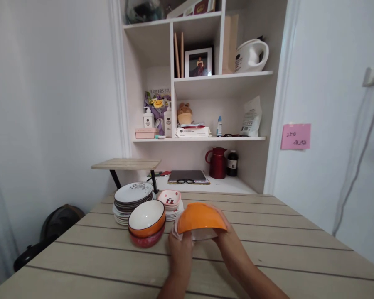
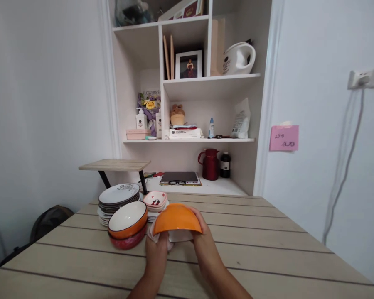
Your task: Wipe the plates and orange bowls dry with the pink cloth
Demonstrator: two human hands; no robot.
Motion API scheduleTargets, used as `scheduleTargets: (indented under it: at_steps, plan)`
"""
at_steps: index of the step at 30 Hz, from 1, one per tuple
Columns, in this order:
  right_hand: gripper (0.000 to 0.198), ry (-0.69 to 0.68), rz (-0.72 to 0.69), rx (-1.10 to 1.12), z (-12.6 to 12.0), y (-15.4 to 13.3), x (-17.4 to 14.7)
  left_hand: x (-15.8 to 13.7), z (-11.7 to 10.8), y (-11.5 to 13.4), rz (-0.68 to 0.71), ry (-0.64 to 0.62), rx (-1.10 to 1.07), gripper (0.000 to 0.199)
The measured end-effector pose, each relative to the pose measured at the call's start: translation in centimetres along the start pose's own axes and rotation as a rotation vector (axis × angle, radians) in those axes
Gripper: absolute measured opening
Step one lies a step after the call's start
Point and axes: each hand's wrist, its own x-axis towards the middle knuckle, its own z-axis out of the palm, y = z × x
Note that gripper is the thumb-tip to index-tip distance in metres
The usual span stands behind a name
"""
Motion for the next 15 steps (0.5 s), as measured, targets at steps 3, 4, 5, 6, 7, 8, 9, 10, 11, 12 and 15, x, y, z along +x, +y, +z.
scheduleTargets:
  at_steps: [3, 4, 5, 6, 7, 8, 9, 10, 11, 12, 15]
  plan:
    - [0.040, 0.040, -0.036, -0.133, -0.5, 0.3, 0.5, 0.6, -0.5, -0.5, 0.028, 0.041, 0.143, 0.037]
    - [0.042, 0.056, -0.057, -0.188, -0.7, 0.4, 0.6, 0.7, -0.7, -0.7, 0.038, 0.053, 0.200, 0.037]
    - [0.045, 0.069, -0.081, -0.243, -0.8, 0.5, 0.7, 0.8, -0.9, -0.8, 0.056, 0.065, 0.259, 0.036]
    - [0.048, 0.070, -0.111, -0.300, -1.0, 0.6, 0.8, 0.8, -1.0, -0.8, 0.081, 0.075, 0.317, 0.037]
    - [0.050, 0.063, -0.142, -0.358, -1.1, 0.7, 0.8, 0.8, -1.1, -0.8, 0.106, 0.080, 0.375, 0.038]
    - [0.051, 0.051, -0.173, -0.416, -1.2, 0.7, 0.7, 0.7, -1.1, -0.7, 0.123, 0.082, 0.432, 0.039]
    - [0.050, 0.046, -0.198, -0.474, -1.2, 0.7, 0.7, 0.6, -1.1, -0.5, 0.134, 0.084, 0.489, 0.041]
    - [0.050, 0.043, -0.224, -0.530, -1.2, 0.7, 0.6, 0.5, -1.1, -0.3, 0.147, 0.087, 0.549, 0.042]
    - [0.051, 0.043, -0.250, -0.583, -1.3, 0.6, 0.5, 0.3, -1.1, 0.0, 0.163, 0.089, 0.607, 0.043]
    - [0.053, 0.048, -0.276, -0.634, -1.3, 0.6, 0.4, 0.1, -1.0, 0.2, 0.183, 0.089, 0.661, 0.044]
    - [0.060, 0.064, -0.332, -0.792, -1.6, 0.6, 0.3, -0.2, -0.9, 0.5, 0.262, 0.054, 0.787, 0.048]
